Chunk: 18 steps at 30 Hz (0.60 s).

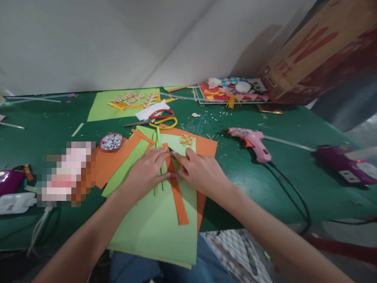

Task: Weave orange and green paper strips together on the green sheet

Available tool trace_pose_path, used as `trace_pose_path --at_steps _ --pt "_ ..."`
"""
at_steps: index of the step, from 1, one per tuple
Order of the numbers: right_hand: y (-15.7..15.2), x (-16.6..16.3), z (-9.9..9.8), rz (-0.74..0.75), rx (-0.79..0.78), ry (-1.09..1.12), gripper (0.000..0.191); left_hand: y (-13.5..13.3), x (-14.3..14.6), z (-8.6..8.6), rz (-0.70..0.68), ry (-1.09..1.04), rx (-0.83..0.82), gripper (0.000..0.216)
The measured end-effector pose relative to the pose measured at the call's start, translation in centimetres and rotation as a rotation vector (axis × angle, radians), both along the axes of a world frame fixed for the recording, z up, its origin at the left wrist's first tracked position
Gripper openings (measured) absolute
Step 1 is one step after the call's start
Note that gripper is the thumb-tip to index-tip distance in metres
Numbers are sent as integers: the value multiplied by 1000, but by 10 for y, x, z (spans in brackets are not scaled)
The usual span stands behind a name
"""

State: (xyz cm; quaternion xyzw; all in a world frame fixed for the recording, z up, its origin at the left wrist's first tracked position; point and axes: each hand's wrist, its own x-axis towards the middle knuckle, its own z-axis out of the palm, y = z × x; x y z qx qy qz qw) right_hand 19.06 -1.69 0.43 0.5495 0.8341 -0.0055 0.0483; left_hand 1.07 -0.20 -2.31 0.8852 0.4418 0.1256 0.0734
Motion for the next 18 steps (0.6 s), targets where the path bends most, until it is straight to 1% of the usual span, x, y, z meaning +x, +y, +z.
trace_pose_path --at_steps 18 --pt "11 -1 -1 14 8 -10 51 0 1 2 24 5 -26 49"
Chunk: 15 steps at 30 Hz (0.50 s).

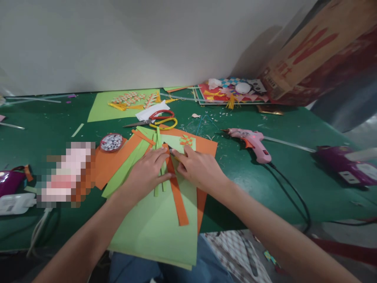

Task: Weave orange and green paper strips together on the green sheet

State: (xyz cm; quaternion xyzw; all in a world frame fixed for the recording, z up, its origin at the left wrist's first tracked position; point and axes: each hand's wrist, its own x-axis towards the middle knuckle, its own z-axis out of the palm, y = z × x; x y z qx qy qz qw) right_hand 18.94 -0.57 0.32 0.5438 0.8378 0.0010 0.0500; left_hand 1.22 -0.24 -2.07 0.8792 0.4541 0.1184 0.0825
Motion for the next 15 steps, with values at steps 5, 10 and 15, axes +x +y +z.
trace_pose_path --at_steps 5,10,15 --pt "1 -1 1 -4 -13 3 51 0 0 0 -6 4 3 49" --pt "4 -1 -1 -2 -2 -8 51 0 0 -2 4 -4 23 48" --pt "9 3 -5 -30 53 -1 49 0 0 -3 4 -19 56 56"
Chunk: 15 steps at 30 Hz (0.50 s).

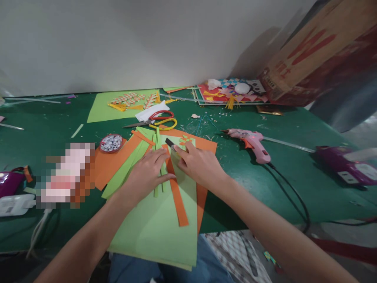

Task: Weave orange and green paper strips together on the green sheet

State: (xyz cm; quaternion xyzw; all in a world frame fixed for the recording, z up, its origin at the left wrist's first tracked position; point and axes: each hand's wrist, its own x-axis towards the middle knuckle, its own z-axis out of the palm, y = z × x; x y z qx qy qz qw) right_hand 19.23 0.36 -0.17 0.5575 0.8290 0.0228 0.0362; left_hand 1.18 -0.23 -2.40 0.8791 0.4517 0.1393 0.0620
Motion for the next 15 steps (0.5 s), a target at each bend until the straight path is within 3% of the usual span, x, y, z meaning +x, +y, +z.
trace_pose_path --at_steps 6,9,13,15 --pt "-5 7 5 -60 98 29 43 0 -1 -2 -18 1 18 61" --pt "-23 13 10 89 154 143 39 -1 -2 -3 -25 8 21 54" --pt "-56 22 10 473 -27 387 42 -1 -2 -3 -29 5 4 52" --pt "-67 25 7 543 -70 444 48 0 -2 -3 -26 8 -12 56"
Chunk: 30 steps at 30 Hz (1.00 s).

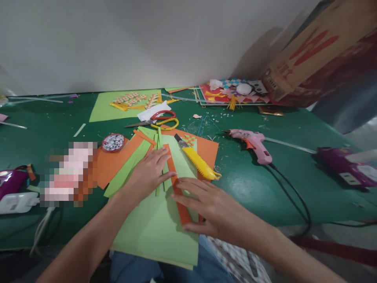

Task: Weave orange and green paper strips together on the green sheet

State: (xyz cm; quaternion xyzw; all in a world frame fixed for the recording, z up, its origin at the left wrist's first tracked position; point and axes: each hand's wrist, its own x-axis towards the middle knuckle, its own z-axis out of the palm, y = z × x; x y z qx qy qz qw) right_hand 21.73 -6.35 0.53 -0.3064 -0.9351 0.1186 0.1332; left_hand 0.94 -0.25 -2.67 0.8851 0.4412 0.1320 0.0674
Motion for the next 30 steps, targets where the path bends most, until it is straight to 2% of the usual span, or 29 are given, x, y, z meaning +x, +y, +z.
trace_pose_path --at_steps 3,8,13,16,19,24,30 --pt "-6 2 -5 8 14 31 45 1 0 0 -1 -3 1 58" --pt "-3 2 -10 17 128 124 28 0 0 0 -1 -8 22 58" --pt "2 -1 -14 -28 199 267 24 0 0 0 -7 -12 41 56" --pt "6 -1 -15 -92 118 356 23 0 0 -2 -8 -20 38 55" --pt "11 -1 -11 -127 -49 409 24 0 0 0 -14 -56 35 54" --pt "21 0 4 -282 -326 480 19 -4 2 13 -94 -255 32 41" --pt "33 -3 19 -441 -458 594 27 -8 4 19 -210 -455 -22 25"
